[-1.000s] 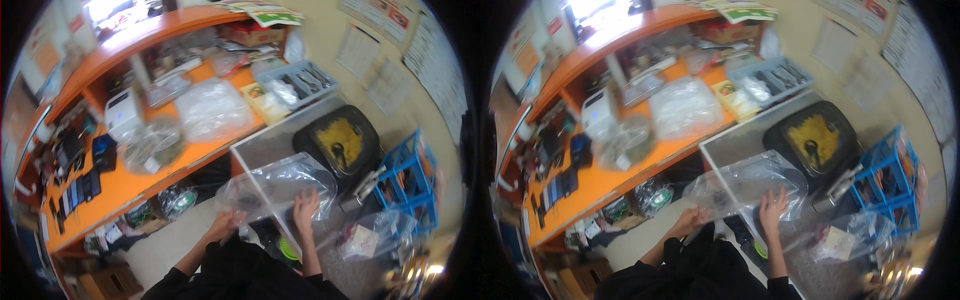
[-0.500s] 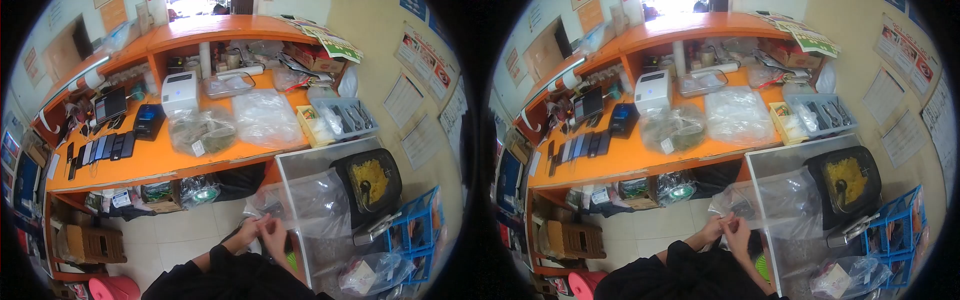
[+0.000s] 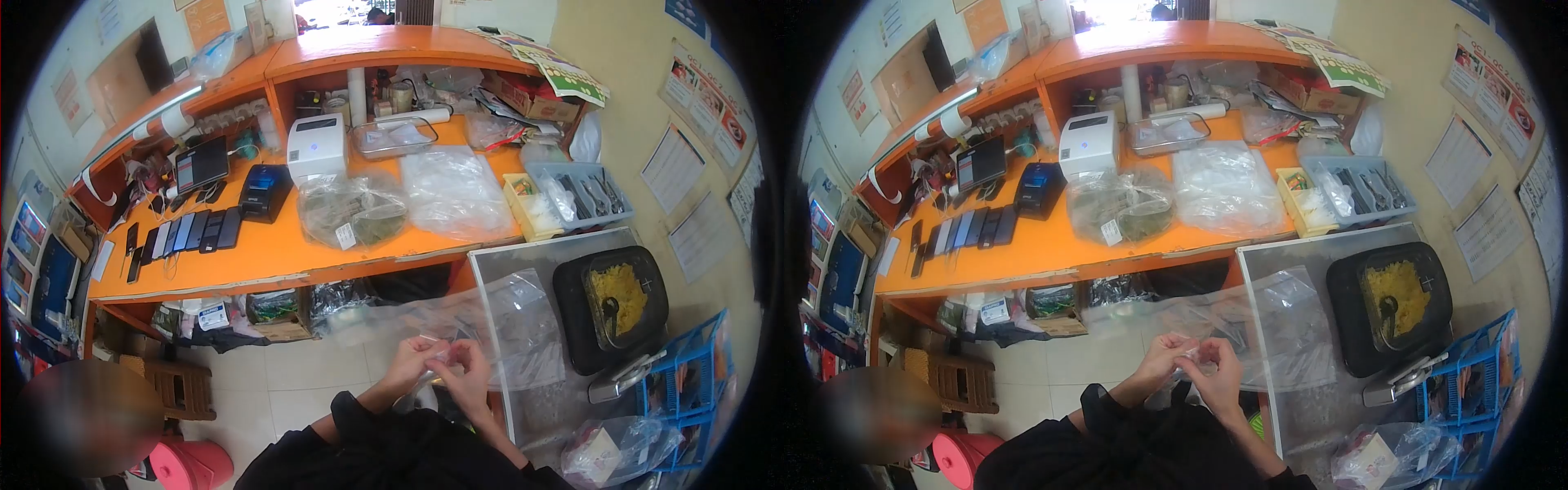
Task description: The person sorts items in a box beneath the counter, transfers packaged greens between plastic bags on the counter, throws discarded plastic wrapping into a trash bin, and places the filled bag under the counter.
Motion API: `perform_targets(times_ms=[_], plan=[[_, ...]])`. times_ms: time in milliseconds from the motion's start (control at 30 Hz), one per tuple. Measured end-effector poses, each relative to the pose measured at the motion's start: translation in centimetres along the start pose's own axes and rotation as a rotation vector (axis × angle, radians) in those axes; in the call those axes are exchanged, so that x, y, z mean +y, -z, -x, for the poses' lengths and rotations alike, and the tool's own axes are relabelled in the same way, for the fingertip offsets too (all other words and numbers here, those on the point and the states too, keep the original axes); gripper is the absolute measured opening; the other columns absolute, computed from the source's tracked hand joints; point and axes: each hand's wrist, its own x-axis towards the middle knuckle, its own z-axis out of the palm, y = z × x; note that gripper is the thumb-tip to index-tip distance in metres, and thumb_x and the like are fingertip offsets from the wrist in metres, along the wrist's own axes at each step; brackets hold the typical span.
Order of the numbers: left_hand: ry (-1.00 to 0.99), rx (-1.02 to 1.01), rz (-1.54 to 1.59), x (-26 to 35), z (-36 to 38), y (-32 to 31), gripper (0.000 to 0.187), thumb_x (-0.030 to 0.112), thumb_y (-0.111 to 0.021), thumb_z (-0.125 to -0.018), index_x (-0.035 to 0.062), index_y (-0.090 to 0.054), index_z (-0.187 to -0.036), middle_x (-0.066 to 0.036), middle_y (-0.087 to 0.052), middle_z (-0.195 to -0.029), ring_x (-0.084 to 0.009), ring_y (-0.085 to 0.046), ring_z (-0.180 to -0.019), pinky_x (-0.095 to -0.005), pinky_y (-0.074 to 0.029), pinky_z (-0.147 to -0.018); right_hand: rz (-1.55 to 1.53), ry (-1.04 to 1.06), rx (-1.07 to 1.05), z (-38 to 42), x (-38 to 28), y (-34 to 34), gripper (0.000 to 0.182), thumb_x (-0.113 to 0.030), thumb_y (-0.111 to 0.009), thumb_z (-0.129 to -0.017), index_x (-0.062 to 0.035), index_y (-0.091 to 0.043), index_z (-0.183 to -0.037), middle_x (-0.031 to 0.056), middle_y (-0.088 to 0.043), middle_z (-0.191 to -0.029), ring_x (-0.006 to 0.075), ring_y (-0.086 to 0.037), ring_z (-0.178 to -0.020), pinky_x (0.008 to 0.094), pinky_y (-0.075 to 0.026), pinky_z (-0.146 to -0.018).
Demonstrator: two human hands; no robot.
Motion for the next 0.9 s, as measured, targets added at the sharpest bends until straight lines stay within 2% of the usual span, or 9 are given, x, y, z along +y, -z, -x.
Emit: perform_targets(times_ms=[67, 167, 267, 367, 500, 633, 767, 833, 900], plan=[[-0.121, 0.017, -0.102, 0.3, 0.0, 0.0, 0.019, 0.016, -0.057, -0.087, 0.0009, -0.058, -0.075, -0.002, -0.058, -0.07, -0.009, -0.054, -0.064, -0.021, -0.045, -0.06, 0.005, -0.024, -0.048, -0.1, -0.6, -0.2, 0.031, -0.009, -0.072, -0.069, -0.0011, -0.053, -0.093, 0.0073, -0.056, -0.079, 0.0155, -0.057, -0.071, 0.0276, -0.045, -0.063], [-0.076, 0.073, -0.097, 0.1, -0.5, 0.8, 0.019, 0.018, -0.054, -0.088, 0.0018, -0.054, -0.078, -0.002, -0.057, -0.073, -0.0092, -0.054, -0.066, -0.0199, -0.044, -0.061, 0.068, 0.0, -0.121, 0.1, -0.6, -0.2, 0.028, -0.004, -0.068, -0.071, -0.0009, -0.052, -0.094, 0.0101, -0.056, -0.08, 0.0189, -0.058, -0.071, 0.029, -0.046, -0.063], [-0.101, 0.084, 0.107, -0.4, -0.3, 0.5, 0.022, 0.019, -0.053, -0.089, -0.0014, -0.053, -0.096, -0.008, -0.06, -0.091, -0.0122, -0.057, -0.08, -0.024, -0.047, -0.067, 0.197, 0.106, -0.147, 0.4, 1.7, 0.3, 0.028, 0.003, -0.063, -0.071, -0.0014, -0.052, -0.097, 0.0116, -0.056, -0.08, 0.0207, -0.058, -0.07, 0.0277, -0.046, -0.063], [0.09, 0.059, 0.098, -0.1, 0.3, 1.8, 0.028, 0.016, -0.054, -0.088, -0.0019, -0.048, -0.108, -0.009, -0.059, -0.102, -0.013, -0.057, -0.09, -0.0247, -0.048, -0.076, 0.27, 0.127, -0.175, 1.1, 2.6, 0.7, 0.026, 0.006, -0.059, -0.072, -0.0013, -0.054, -0.096, 0.0119, -0.055, -0.08, 0.0218, -0.058, -0.069, 0.0271, -0.046, -0.062], [0.145, 0.051, -0.049, -0.6, 1.4, 2.8, 0.025, 0.01, -0.056, -0.085, -0.0019, -0.052, -0.107, -0.01, -0.06, -0.1, -0.0147, -0.058, -0.091, -0.0258, -0.048, -0.08, 0.317, 0.137, -0.196, 1.9, 4.7, 1.0, 0.022, 0.005, -0.056, -0.073, -0.001, -0.055, -0.094, 0.014, -0.053, -0.081, 0.026, -0.055, -0.07, 0.0319, -0.045, -0.061], [0.194, 0.077, -0.083, -2.2, 1.6, 4.2, 0.019, 0.012, -0.058, -0.084, -0.0009, -0.059, -0.098, -0.006, -0.061, -0.088, -0.0114, -0.058, -0.078, -0.0222, -0.048, -0.068, 0.219, 0.022, -0.124, 1.7, 3.3, 0.9, 0.013, -0.003, -0.059, -0.076, -0.0003, -0.056, -0.088, 0.0126, -0.054, -0.079, 0.0237, -0.055, -0.066, 0.0312, -0.044, -0.059], [0.188, 0.057, -0.03, -3.2, 1.9, 4.1, 0.019, 0.02, -0.057, -0.086, 0.0017, -0.06, -0.093, -0.001, -0.058, -0.08, -0.0076, -0.054, -0.068, -0.0201, -0.043, -0.06, 0.18, -0.035, -0.132, 2.3, 2.0, 0.2, 0.021, -0.015, -0.066, -0.076, -0.0002, -0.056, -0.087, 0.0111, -0.055, -0.076, 0.0215, -0.054, -0.064, 0.0309, -0.044, -0.058], [0.195, 0.049, -0.062, -4.0, 1.8, 4.8, 0.015, 0.019, -0.053, -0.088, 0.0048, -0.056, -0.089, 0.001, -0.055, -0.08, -0.0074, -0.053, -0.075, -0.0223, -0.044, -0.068, 0.199, -0.074, -0.149, 2.7, 1.6, -0.3, 0.028, -0.023, -0.069, -0.075, -0.0005, -0.055, -0.085, 0.0112, -0.054, -0.075, 0.0221, -0.054, -0.064, 0.031, -0.044, -0.057], [0.164, 0.016, -0.077, -3.8, 1.6, 5.3, 0.014, 0.019, -0.051, -0.09, 0.0059, -0.055, -0.088, 0.001, -0.053, -0.081, -0.0076, -0.053, -0.079, -0.0235, -0.045, -0.072, 0.171, -0.06, -0.15, 2.6, 2.3, -0.7, 0.027, -0.022, -0.069, -0.074, -0.0007, -0.054, -0.083, 0.0118, -0.053, -0.075, 0.0234, -0.054, -0.064, 0.0317, -0.044, -0.058]])
